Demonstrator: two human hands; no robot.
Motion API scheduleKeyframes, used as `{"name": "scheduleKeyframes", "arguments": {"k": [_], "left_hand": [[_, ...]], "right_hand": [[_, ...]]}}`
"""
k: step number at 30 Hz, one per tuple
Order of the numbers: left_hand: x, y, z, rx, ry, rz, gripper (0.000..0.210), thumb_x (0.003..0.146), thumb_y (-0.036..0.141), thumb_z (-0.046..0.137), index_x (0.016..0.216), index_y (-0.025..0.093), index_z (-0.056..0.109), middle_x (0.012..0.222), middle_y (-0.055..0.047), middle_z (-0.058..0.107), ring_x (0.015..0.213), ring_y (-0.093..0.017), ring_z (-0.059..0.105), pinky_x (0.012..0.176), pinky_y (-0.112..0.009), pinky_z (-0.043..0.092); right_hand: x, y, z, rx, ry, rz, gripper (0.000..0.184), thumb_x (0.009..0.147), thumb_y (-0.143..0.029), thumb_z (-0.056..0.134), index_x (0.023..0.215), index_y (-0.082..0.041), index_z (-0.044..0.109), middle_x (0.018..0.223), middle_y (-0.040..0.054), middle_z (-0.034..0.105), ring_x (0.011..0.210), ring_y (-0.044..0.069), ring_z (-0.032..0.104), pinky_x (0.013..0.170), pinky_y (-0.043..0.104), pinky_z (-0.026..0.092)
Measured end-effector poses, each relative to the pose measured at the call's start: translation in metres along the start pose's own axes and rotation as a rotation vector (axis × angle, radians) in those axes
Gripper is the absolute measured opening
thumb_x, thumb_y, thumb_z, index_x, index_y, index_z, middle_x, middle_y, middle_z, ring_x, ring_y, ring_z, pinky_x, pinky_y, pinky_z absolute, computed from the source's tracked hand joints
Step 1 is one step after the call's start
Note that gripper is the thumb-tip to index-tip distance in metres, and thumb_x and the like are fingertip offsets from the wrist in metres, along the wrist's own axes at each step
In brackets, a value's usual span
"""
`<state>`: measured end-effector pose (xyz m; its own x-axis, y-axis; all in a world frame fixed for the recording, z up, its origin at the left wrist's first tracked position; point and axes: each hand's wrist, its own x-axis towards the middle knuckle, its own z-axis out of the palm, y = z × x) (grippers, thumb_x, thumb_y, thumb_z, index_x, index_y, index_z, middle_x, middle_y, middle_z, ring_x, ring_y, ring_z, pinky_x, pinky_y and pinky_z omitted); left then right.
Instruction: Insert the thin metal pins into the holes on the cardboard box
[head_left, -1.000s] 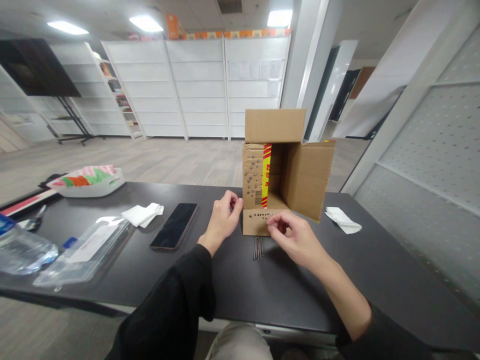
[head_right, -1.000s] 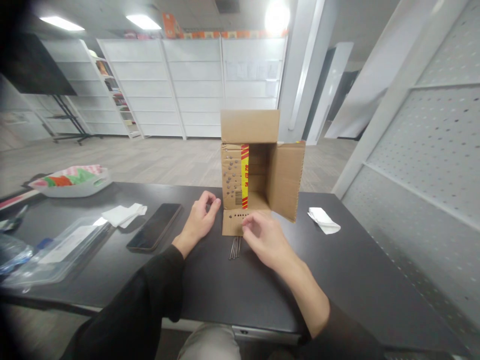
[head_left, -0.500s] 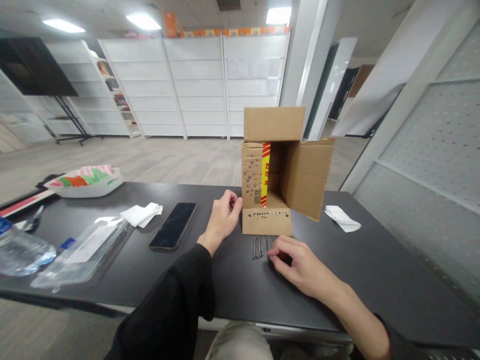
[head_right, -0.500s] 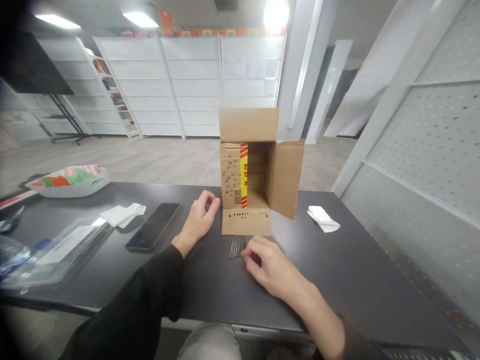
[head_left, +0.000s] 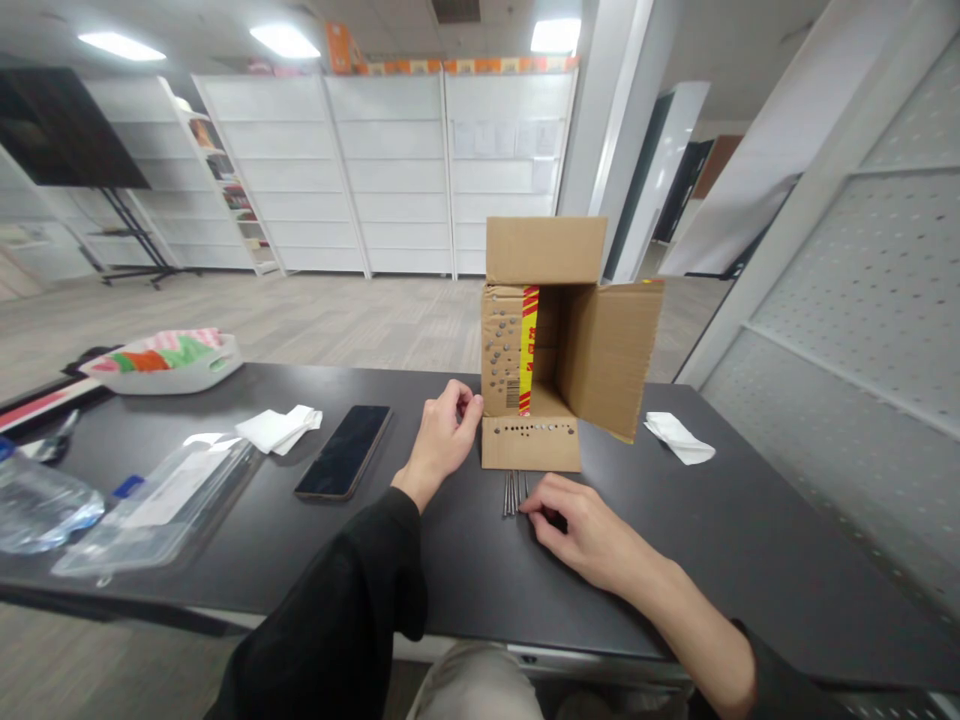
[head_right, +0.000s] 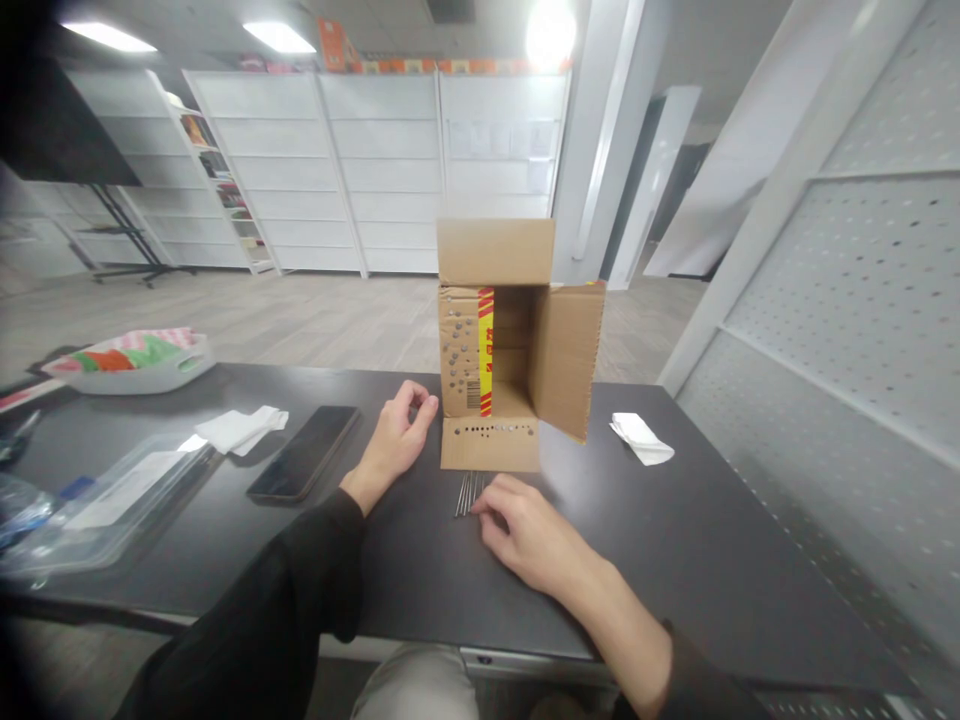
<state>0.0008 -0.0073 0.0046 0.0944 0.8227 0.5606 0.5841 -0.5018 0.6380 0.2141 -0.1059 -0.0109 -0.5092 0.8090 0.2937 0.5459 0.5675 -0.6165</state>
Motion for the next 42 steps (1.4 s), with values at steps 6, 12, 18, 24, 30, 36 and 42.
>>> {"name": "scheduleKeyframes", "arguments": {"k": [6,12,18,24,30,36,42], "left_hand": [[0.0,0.001,0.0,-0.002,-0.006,0.0,0.023,0.095,0.039,0.046,0.081,0.021,0.049,0.072,0.001,0.058,0.065,-0.014,0.054,0.068,-0.028,0.041],[0.0,-0.001,0.001,-0.001,-0.008,0.003,0.024,0.095,0.04,0.045,0.081,0.021,0.049,0.072,0.001,0.058,0.065,-0.014,0.055,0.068,-0.028,0.041],[0.0,-0.001,0.001,-0.009,-0.005,0.005,0.023,0.095,0.04,0.046,0.082,0.021,0.049,0.073,0.0,0.059,0.067,-0.015,0.056,0.065,-0.028,0.041],[0.0,-0.001,0.001,-0.012,-0.009,0.012,0.022,0.095,0.039,0.046,0.081,0.022,0.048,0.072,0.001,0.059,0.067,-0.015,0.056,0.067,-0.028,0.041],[0.0,-0.002,0.001,0.003,-0.02,0.009,0.022,0.095,0.038,0.045,0.081,0.022,0.047,0.071,0.001,0.058,0.068,-0.015,0.057,0.069,-0.029,0.042],[0.0,-0.001,0.0,0.014,-0.038,-0.013,0.021,0.095,0.038,0.046,0.081,0.022,0.047,0.07,0.002,0.057,0.064,-0.014,0.055,0.065,-0.028,0.04],[0.0,-0.005,0.002,0.016,-0.03,-0.008,0.022,0.095,0.038,0.046,0.081,0.021,0.048,0.071,0.002,0.056,0.062,-0.013,0.053,0.063,-0.027,0.038]], "right_hand": [[0.0,0.004,0.003,-0.029,-0.003,0.02,0.022,0.086,-0.004,0.051,0.092,-0.02,0.063,0.088,0.0018,0.061,0.082,0.016,0.058,0.076,0.027,0.046],[0.002,-0.001,0.001,-0.028,-0.001,0.017,0.021,0.086,-0.006,0.05,0.094,-0.021,0.062,0.089,0.0027,0.061,0.08,0.016,0.058,0.074,0.027,0.046],[0.003,0.0,-0.005,-0.031,0.028,0.052,0.014,0.088,-0.011,0.052,0.091,-0.021,0.062,0.084,0.0021,0.064,0.076,0.016,0.059,0.072,0.028,0.046],[0.02,0.01,-0.023,-0.151,0.05,0.09,0.012,0.089,-0.017,0.053,0.093,-0.02,0.063,0.091,0.0042,0.067,0.084,0.018,0.062,0.076,0.03,0.046],[0.049,0.018,-0.043,-0.252,0.066,0.158,0.013,0.09,-0.021,0.052,0.092,-0.02,0.065,0.085,0.0029,0.069,0.07,0.015,0.059,0.065,0.026,0.041],[0.074,0.011,-0.051,-0.385,0.029,0.31,0.012,0.09,-0.025,0.054,0.083,-0.023,0.063,0.068,-0.0012,0.065,0.06,0.014,0.055,0.055,0.025,0.029],[0.079,0.007,-0.045,-0.423,0.077,0.347,0.012,0.091,-0.027,0.052,0.094,-0.024,0.063,0.076,0.0002,0.069,0.067,0.015,0.059,0.056,0.025,0.027]]}}
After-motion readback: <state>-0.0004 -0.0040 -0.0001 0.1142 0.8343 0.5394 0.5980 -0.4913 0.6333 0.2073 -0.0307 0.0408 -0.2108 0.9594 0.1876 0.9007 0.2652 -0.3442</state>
